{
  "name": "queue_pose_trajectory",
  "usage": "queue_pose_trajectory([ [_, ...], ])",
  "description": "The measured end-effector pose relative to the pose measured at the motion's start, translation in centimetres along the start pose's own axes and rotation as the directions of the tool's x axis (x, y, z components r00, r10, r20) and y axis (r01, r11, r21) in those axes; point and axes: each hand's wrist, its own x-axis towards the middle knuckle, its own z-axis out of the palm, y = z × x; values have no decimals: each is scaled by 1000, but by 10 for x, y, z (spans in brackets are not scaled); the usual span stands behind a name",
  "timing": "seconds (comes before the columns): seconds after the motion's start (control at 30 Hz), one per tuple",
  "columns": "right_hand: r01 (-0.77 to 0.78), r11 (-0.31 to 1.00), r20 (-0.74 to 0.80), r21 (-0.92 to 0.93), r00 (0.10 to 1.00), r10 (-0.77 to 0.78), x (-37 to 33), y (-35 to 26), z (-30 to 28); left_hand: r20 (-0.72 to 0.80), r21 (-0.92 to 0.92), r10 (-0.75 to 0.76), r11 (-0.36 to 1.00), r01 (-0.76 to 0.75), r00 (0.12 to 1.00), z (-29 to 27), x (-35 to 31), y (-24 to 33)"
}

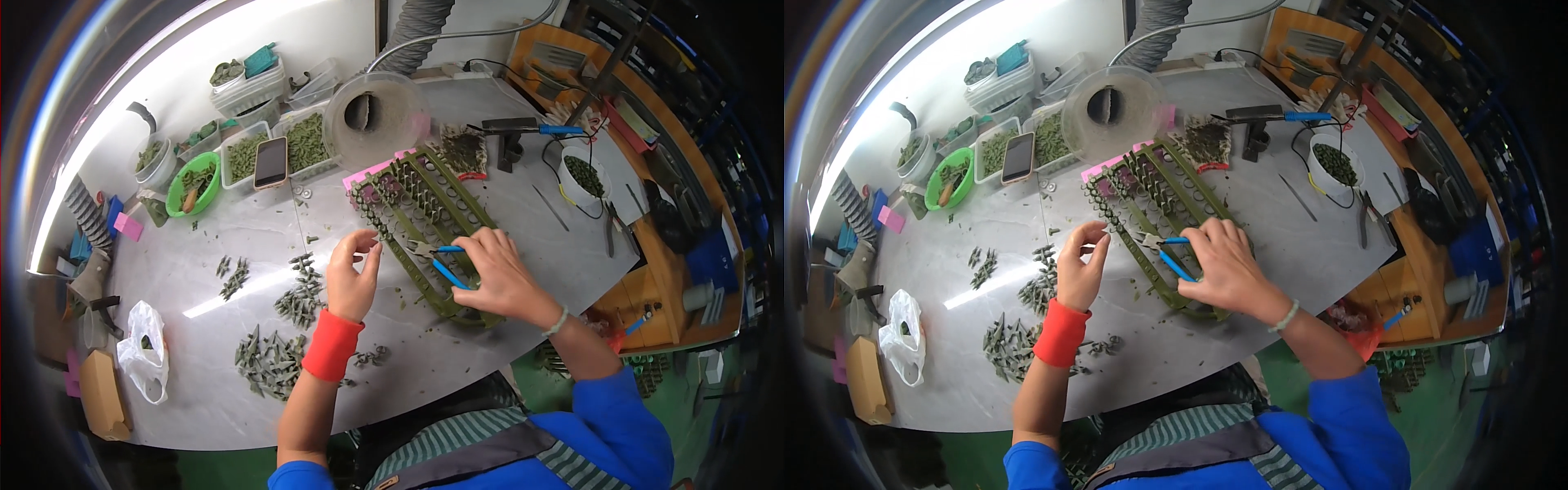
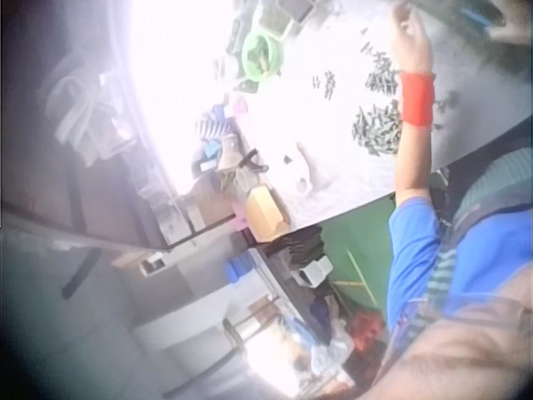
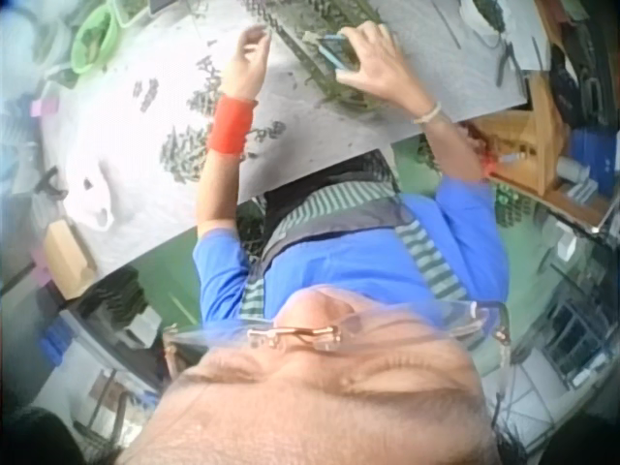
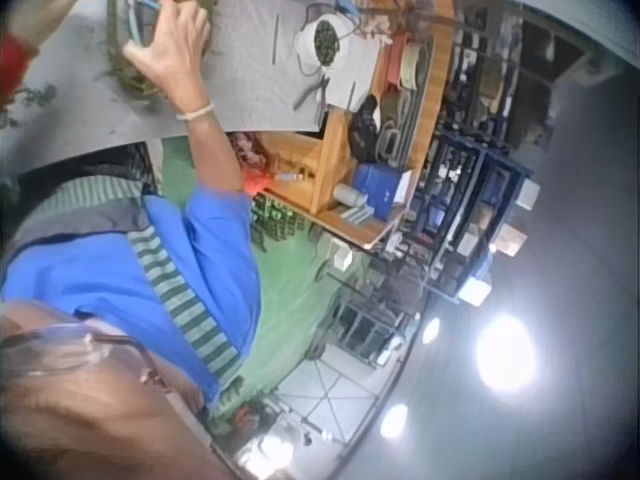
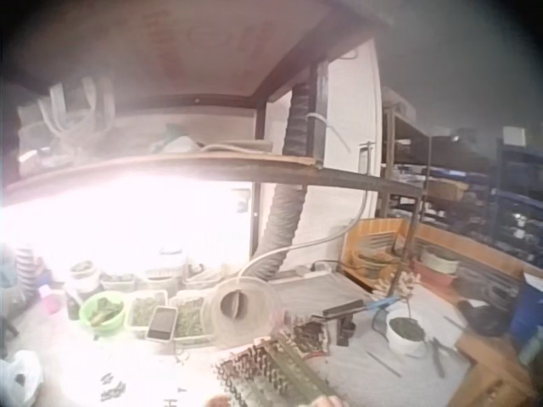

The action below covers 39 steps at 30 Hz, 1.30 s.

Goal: The person assembles green electronic components into a larger green housing, using a soldering iron to secure small parts by hand and then using pliers to trim excess material from the assembly.

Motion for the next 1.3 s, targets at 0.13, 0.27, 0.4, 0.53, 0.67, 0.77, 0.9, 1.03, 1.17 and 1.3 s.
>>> queue_pose_trajectory([
  [0.13,73,997,19,-2,997,-73,21,12,15,-32,134,132,983,-127,991,6,4,-7],
  [0.27,105,994,60,-30,993,-103,32,20,16,-9,277,174,947,-165,985,9,9,-7],
  [0.4,148,989,104,-24,984,-145,41,19,15,3,282,231,933,-222,973,8,11,-12],
  [0.53,225,973,145,-51,966,-215,52,20,13,13,298,231,928,-224,973,8,12,-14],
  [0.67,206,977,282,-60,942,-181,63,23,5,30,294,254,922,-251,967,9,15,-15],
  [0.77,156,987,388,-34,913,-131,73,20,1,38,295,261,919,-261,965,7,16,-19],
  [0.9,101,993,447,52,887,-114,77,23,0,49,279,263,923,-266,964,6,18,-18],
  [1.03,67,994,373,81,923,-92,62,20,5,65,249,252,933,-260,966,1,17,-19],
  [1.17,-15,1000,283,-11,959,17,45,8,13,20,26,69,997,-70,997,-12,17,-23],
  [1.3,-52,998,221,-24,974,56,47,1,23,61,-42,-28,999,30,998,-17,21,-26],
])
